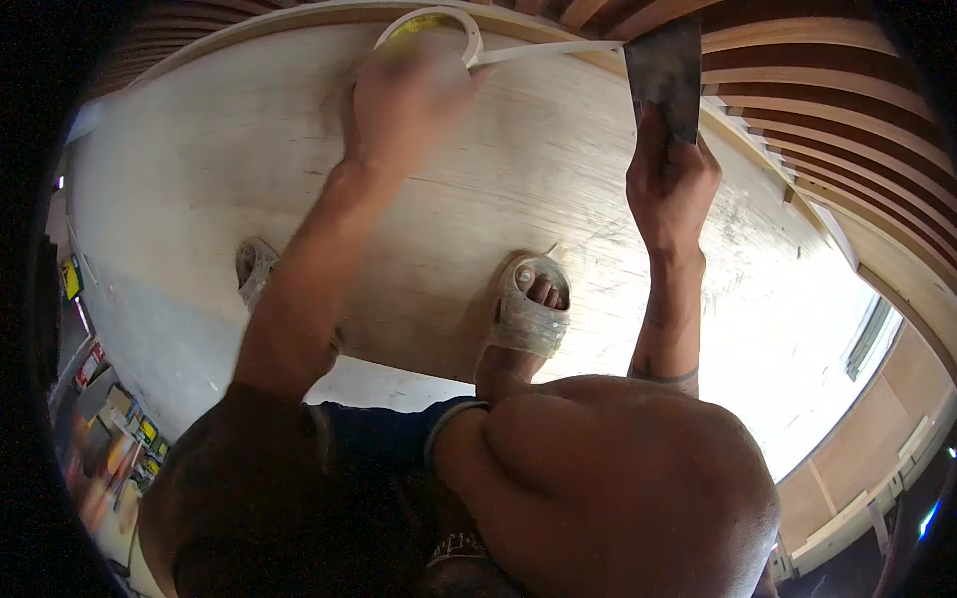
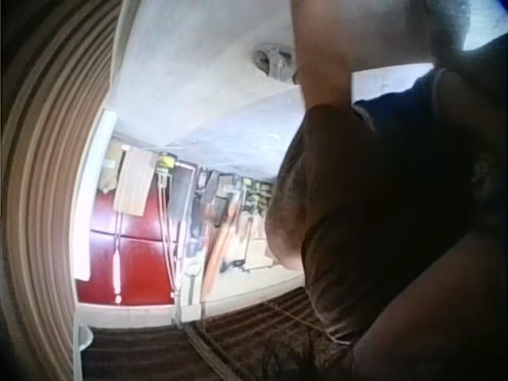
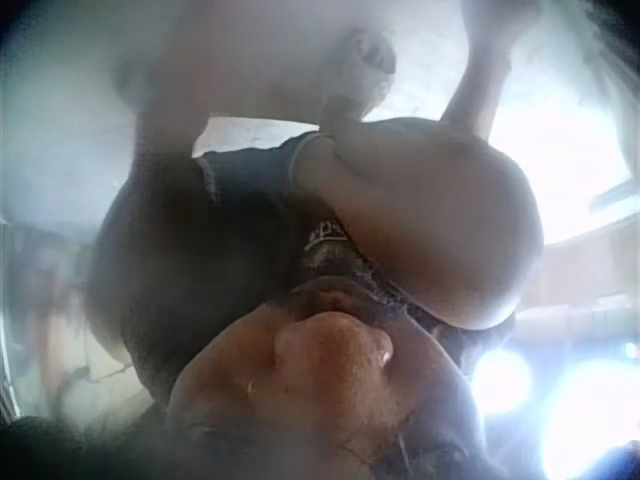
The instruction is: Apply masking tape to the edge of a wooden board while using a putty knife to press and cut it.
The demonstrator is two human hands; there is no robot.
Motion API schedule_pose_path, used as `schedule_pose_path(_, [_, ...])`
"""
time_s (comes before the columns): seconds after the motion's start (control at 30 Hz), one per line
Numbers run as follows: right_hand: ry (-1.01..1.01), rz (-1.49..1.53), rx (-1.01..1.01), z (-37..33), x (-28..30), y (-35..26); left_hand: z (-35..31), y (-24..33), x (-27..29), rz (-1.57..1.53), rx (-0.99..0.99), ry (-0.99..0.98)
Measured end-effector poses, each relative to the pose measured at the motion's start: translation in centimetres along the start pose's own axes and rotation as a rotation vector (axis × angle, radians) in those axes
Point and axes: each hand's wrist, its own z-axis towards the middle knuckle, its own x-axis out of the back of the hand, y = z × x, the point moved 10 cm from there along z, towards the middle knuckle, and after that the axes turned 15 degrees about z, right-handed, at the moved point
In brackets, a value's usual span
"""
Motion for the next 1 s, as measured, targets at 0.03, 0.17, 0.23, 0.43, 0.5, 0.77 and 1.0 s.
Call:
schedule_pose_path(0.03, [-0.015,-0.030,0.023,0.2,0.2,-0.1,-0.5,1.1,0.4,-0.010,-0.204,0.061])
schedule_pose_path(0.17, [-0.030,-0.162,0.080,0.2,0.8,1.1,-2.2,1.0,2.1,-0.113,-0.565,0.097])
schedule_pose_path(0.23, [-0.038,-0.160,0.081,0.4,1.1,1.6,-2.9,0.7,2.0,-0.122,-0.634,0.060])
schedule_pose_path(0.43, [-0.070,-0.169,-0.018,0.8,1.0,1.8,-2.2,-2.0,-1.6,0.160,-0.277,-0.262])
schedule_pose_path(0.5, [-0.063,-0.209,0.015,0.7,1.0,1.3,-1.0,-3.9,0.1,0.194,-0.107,-0.077])
schedule_pose_path(0.77, [-0.023,-0.072,0.018,0.3,0.4,1.5,0.3,-4.6,0.8,0.230,0.250,0.089])
schedule_pose_path(1.0, [0.098,-0.074,0.066,-0.7,0.4,-0.1,1.3,-3.0,2.6,0.111,0.419,0.149])
